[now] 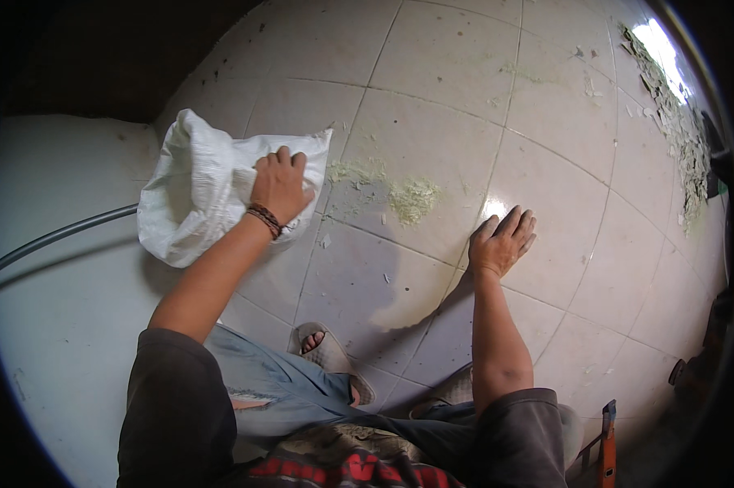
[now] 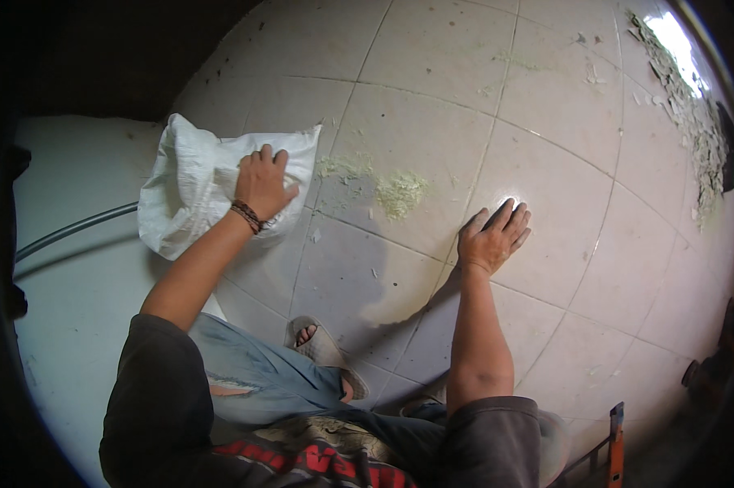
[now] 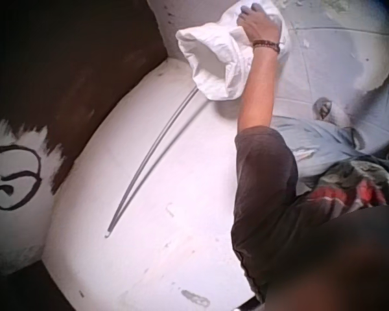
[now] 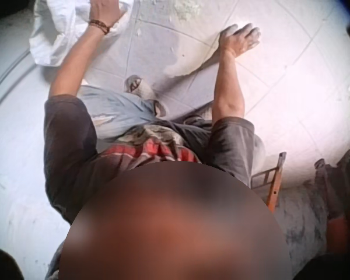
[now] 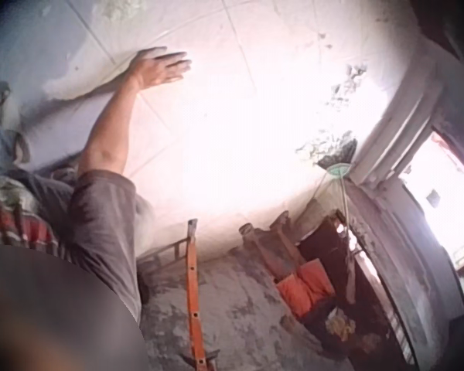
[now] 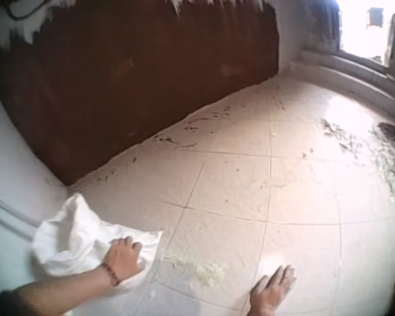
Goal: The person sweeps debris on a tiled floor using a broom, then sits and gathers the debris by hand into a white sack. Another person sweeps nearby. The camera wearer continues to pick up debris and place it into the sack.
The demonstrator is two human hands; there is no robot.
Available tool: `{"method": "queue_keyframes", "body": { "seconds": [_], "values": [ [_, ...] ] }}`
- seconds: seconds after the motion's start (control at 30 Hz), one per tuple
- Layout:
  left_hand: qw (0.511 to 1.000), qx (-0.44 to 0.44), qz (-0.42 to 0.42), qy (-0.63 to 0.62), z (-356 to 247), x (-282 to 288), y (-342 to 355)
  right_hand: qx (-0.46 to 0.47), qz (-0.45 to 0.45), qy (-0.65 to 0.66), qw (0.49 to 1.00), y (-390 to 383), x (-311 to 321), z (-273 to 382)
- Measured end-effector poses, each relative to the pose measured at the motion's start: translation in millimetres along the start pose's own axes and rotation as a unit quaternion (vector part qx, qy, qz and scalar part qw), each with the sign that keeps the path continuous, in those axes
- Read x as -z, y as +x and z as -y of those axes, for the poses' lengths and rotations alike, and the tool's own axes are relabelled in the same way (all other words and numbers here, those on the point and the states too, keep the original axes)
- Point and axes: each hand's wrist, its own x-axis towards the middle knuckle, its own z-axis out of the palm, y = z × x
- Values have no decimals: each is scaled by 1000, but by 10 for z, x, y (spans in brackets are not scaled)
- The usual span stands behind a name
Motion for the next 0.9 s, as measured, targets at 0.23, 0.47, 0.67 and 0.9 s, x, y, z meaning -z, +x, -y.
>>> {"method": "queue_keyframes", "body": {
  "seconds": [0.23, 0.47, 0.67, 0.9],
  "values": [
    [999, 47, -2, 20, 554, 154, 128, -7, 8, -5, 1000, 3, 10, 15],
    [997, 53, -53, 31, 591, -216, 509, -4, 0, -6, 1000, 4, -20, 4],
    [969, -145, -112, -163, -446, -693, 29, -1, 3, -12, 1000, -3, -7, 24],
    [772, 560, -17, -302, -1634, -1570, -1539, -10, 21, -19, 1000, 10, 2, 44]
  ]
}}
